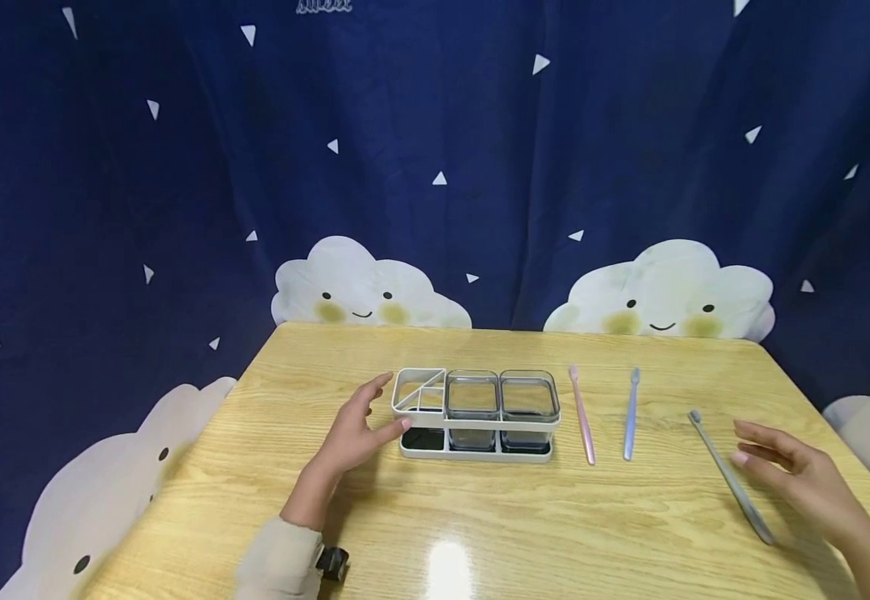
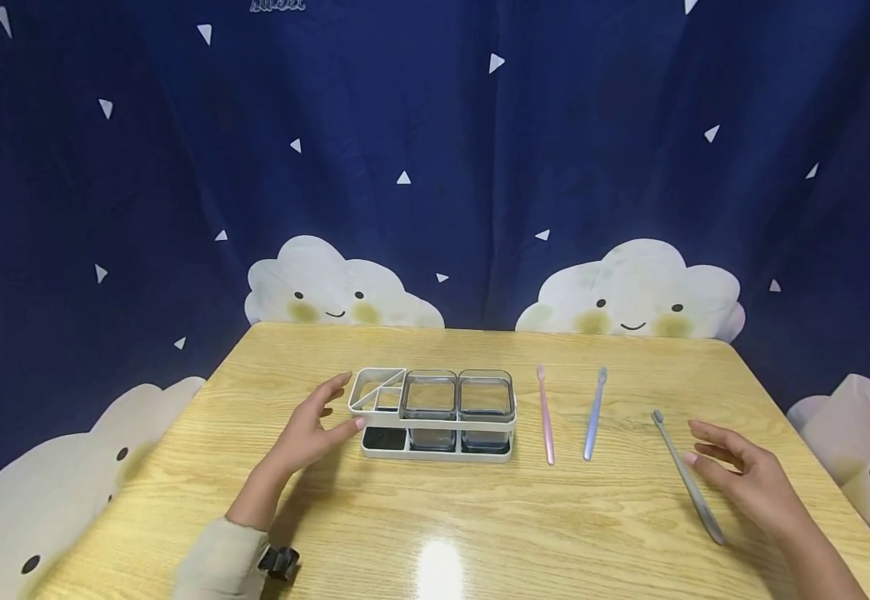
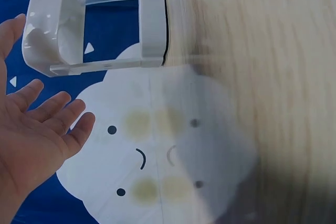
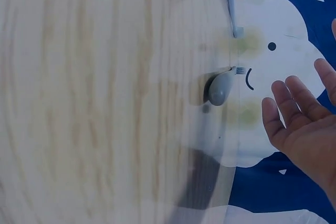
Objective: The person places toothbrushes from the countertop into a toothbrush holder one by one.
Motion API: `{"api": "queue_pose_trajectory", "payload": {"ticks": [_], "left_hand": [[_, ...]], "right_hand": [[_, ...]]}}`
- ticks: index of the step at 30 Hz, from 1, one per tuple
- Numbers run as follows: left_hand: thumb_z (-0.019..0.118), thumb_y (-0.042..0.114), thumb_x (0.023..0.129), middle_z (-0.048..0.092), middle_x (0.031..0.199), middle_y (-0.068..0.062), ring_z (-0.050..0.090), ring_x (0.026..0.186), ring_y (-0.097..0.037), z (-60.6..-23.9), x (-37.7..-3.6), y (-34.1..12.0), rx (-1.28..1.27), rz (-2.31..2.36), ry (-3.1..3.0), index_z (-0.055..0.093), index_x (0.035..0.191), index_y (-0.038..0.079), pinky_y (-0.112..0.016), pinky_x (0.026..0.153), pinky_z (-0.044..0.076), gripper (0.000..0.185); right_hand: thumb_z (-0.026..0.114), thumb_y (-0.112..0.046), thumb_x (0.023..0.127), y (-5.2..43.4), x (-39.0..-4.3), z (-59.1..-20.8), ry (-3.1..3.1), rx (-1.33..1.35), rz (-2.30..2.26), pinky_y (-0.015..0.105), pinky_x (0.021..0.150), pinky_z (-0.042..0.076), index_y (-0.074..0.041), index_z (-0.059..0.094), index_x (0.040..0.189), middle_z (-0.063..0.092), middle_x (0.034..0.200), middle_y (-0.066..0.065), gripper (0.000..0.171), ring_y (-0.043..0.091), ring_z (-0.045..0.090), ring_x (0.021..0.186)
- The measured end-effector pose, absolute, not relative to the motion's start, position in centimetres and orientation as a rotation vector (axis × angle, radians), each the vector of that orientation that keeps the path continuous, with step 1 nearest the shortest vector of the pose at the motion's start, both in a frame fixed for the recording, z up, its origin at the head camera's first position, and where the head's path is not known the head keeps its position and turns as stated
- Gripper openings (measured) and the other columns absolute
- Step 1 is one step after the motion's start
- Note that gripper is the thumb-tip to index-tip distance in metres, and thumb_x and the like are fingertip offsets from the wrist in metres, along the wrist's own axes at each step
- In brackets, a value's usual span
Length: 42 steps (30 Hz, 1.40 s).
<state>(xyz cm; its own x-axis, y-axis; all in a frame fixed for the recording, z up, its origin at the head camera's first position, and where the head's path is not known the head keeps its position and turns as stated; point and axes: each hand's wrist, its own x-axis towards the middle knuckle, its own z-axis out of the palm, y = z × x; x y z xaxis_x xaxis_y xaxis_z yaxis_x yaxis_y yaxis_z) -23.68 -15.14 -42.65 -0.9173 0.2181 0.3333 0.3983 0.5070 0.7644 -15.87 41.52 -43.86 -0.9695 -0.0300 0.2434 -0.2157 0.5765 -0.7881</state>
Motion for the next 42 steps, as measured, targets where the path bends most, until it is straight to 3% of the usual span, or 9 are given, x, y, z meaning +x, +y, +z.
{"api": "queue_pose_trajectory", "payload": {"ticks": [12,16,25,32,37,42], "left_hand": [[0.075,0.019,0.078,0.042,0.139,-0.011,0.039,0.125,-0.034,-42.7,-24.4,-14.4,-0.526,-1.531,-2.503,0.04,0.14,0.009,-0.05,0.095,0.037,0.072],[0.074,0.014,0.078,0.043,0.138,-0.013,0.038,0.126,-0.033,-42.8,-24.7,-14.1,-0.54,-1.571,-2.48,0.04,0.14,0.007,-0.054,0.095,0.035,0.071],[0.067,0.003,0.081,0.042,0.135,-0.027,0.038,0.125,-0.038,-39.9,-23.1,-13.0,-0.545,-1.712,-2.456,0.034,0.139,-0.007,-0.055,0.098,0.032,0.067],[0.061,-0.005,0.08,0.043,0.131,-0.032,0.041,0.121,-0.039,-40.0,-23.3,-13.0,-0.589,-1.857,-2.398,0.027,0.14,-0.012,-0.051,0.1,0.032,0.069],[0.059,-0.006,0.08,0.04,0.134,-0.032,0.04,0.121,-0.041,-40.5,-23.8,-13.0,-0.586,-1.907,-2.391,0.025,0.141,-0.01,-0.049,0.101,0.032,0.07],[0.059,-0.005,0.082,0.038,0.135,-0.032,0.041,0.121,-0.042,-40.0,-23.7,-13.0,-0.592,-1.935,-2.418,0.023,0.142,-0.01,-0.051,0.102,0.03,0.07]], "right_hand": [[0.057,-0.006,0.092,41.6,-15.9,-44.0,-2.556,0.22,1.453,0.014,0.072,0.048,-0.003,0.049,0.133,0.053,0.117,-0.024,0.042,-0.008,0.054,0.097],[0.057,-0.006,0.092,41.5,-16.0,-44.0,-2.557,0.209,1.489,0.013,0.072,0.048,-0.007,0.051,0.132,0.055,0.115,-0.024,0.04,-0.007,0.055,0.096],[0.055,-0.003,0.093,41.6,-16.3,-44.6,-2.538,0.268,1.51,0.014,0.072,0.048,-0.011,0.053,0.13,0.055,0.116,-0.023,0.039,-0.006,0.056,0.096],[0.052,-0.003,0.094,41.9,-16.5,-44.8,-2.547,0.293,1.535,0.024,0.07,0.053,-0.009,0.048,0.134,0.055,0.114,-0.023,0.041,-0.003,0.057,0.096],[0.051,-0.005,0.095,42.1,-16.5,-44.9,-2.568,0.301,1.525,0.024,0.07,0.053,-0.006,0.044,0.137,0.054,0.114,-0.023,0.042,-0.003,0.056,0.095],[0.05,-0.007,0.096,42.5,-16.6,-45.1,-2.583,0.299,1.51,0.024,0.07,0.052,-0.011,0.044,0.138,0.054,0.115,-0.021,0.043,-0.004,0.055,0.096]]}}
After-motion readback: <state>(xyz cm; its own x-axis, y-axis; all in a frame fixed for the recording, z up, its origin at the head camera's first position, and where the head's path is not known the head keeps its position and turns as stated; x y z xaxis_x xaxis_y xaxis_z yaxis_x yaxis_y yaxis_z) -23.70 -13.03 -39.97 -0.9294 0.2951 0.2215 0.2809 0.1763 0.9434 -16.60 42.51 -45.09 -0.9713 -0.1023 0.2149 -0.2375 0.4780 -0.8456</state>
